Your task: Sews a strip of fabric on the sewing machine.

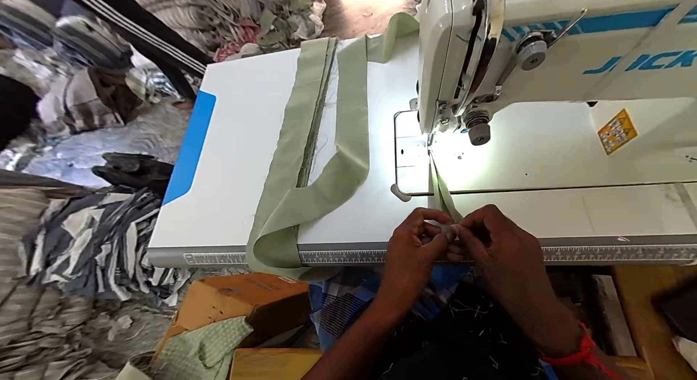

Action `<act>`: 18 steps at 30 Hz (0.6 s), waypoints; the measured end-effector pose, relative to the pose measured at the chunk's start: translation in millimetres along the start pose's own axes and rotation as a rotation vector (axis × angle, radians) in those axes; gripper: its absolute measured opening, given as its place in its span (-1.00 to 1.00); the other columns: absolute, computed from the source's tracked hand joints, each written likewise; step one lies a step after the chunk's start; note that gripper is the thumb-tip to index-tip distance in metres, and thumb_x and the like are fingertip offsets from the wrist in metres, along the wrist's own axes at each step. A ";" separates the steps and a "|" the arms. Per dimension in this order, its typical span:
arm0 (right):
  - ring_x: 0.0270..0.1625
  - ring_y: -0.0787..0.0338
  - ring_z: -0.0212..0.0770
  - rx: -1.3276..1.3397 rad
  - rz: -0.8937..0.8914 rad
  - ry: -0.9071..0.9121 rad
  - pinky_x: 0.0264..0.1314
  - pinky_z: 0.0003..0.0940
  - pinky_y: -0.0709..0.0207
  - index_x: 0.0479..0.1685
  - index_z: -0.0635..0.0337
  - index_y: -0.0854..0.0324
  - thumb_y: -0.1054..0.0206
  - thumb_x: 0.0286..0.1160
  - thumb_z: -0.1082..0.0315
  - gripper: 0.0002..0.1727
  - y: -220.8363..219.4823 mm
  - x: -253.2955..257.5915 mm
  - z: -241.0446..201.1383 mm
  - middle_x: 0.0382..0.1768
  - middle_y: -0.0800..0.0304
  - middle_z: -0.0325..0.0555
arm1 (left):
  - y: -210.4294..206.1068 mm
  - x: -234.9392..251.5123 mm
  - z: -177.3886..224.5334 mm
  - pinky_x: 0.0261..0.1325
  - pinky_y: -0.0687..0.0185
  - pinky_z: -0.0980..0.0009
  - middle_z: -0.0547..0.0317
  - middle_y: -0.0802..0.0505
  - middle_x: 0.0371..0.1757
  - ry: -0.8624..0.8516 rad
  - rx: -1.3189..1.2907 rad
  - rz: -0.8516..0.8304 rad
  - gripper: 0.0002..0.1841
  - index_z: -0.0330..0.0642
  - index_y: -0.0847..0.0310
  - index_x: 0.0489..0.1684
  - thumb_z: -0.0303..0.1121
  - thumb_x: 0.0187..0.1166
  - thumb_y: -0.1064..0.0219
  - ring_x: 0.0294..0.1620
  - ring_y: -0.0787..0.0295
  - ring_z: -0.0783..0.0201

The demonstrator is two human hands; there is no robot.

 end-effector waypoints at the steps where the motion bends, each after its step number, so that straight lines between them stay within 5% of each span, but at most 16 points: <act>1: -0.41 -0.72 -0.35 0.008 -0.021 -0.077 -0.44 -0.40 -0.62 0.02 0.10 -0.62 -0.44 0.60 0.26 -0.81 -0.8 -0.6 4.0 -0.32 -0.74 -0.25 | -0.5 -1.0 -1.0 -0.30 -0.90 0.25 -0.06 -0.80 -0.22 0.007 0.017 0.009 -0.74 -0.17 -0.52 0.22 -0.52 0.64 -0.35 -0.43 -0.87 0.13; 3: -0.48 -0.73 -0.31 -0.003 -0.048 -0.189 -0.51 -0.31 -0.60 0.18 0.05 -0.60 -0.45 0.60 0.25 -0.72 -0.4 -1.3 8.7 -0.37 -0.80 -0.27 | 0.2 -1.9 -1.9 -0.34 -0.90 0.23 -0.07 -0.81 -0.23 0.015 0.059 0.042 -0.74 -0.18 -0.51 0.19 -0.53 0.62 -0.36 -0.45 -0.87 0.11; 5: -0.42 -0.76 -0.30 -0.064 0.001 -0.148 -0.43 -0.31 -0.64 0.07 0.10 -0.69 -0.41 0.63 0.27 -0.82 1.4 -1.5 1.7 -0.34 -0.79 -0.22 | 1.6 -2.6 -2.3 -0.41 -0.86 0.26 -0.04 -0.81 -0.25 0.020 0.114 0.068 -0.69 -0.12 -0.48 0.24 -0.53 0.61 -0.38 -0.49 -0.84 0.13; 8: -0.09 -0.79 -0.12 -0.078 0.096 0.087 -0.05 -0.27 -0.72 -0.03 0.24 -0.80 -0.35 0.61 0.35 -0.82 -0.4 -5.7 -20.1 -0.11 -0.78 -0.01 | 8.4 3.7 -3.0 -0.44 -0.77 0.34 0.11 -0.85 -0.25 0.009 0.188 0.097 -0.51 0.00 -0.38 0.43 -0.50 0.57 -0.43 -0.48 -0.79 0.23; 10: 0.00 -0.79 -0.18 -0.048 0.106 0.149 0.06 -0.38 -0.70 0.00 0.20 -0.83 -0.32 0.64 0.32 -0.79 -1.1 -9.3 -25.7 -0.06 -0.79 -0.03 | 12.1 1.9 2.8 -0.48 -0.72 0.40 0.15 -0.86 -0.24 -0.006 0.204 0.078 -0.40 0.08 -0.28 0.54 -0.50 0.56 -0.43 -0.48 -0.78 0.26; 18: 0.07 -0.75 -0.18 -0.051 -0.019 0.319 0.05 -0.38 -0.70 0.12 0.20 -0.80 -0.35 0.57 0.30 -0.73 -8.6 -7.8 -28.5 0.04 -0.71 -0.02 | 17.0 -10.1 9.5 -0.54 -0.66 0.46 0.06 -0.87 -0.23 0.058 0.097 0.008 -0.42 0.15 -0.21 0.58 -0.45 0.63 -0.37 -0.52 -0.77 0.24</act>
Point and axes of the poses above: each hand's wrist, its own x-axis towards the middle knuckle, its own y-axis out of the back of the hand, z = x × y, the point moved 10 cm from there along x, towards the middle knuckle
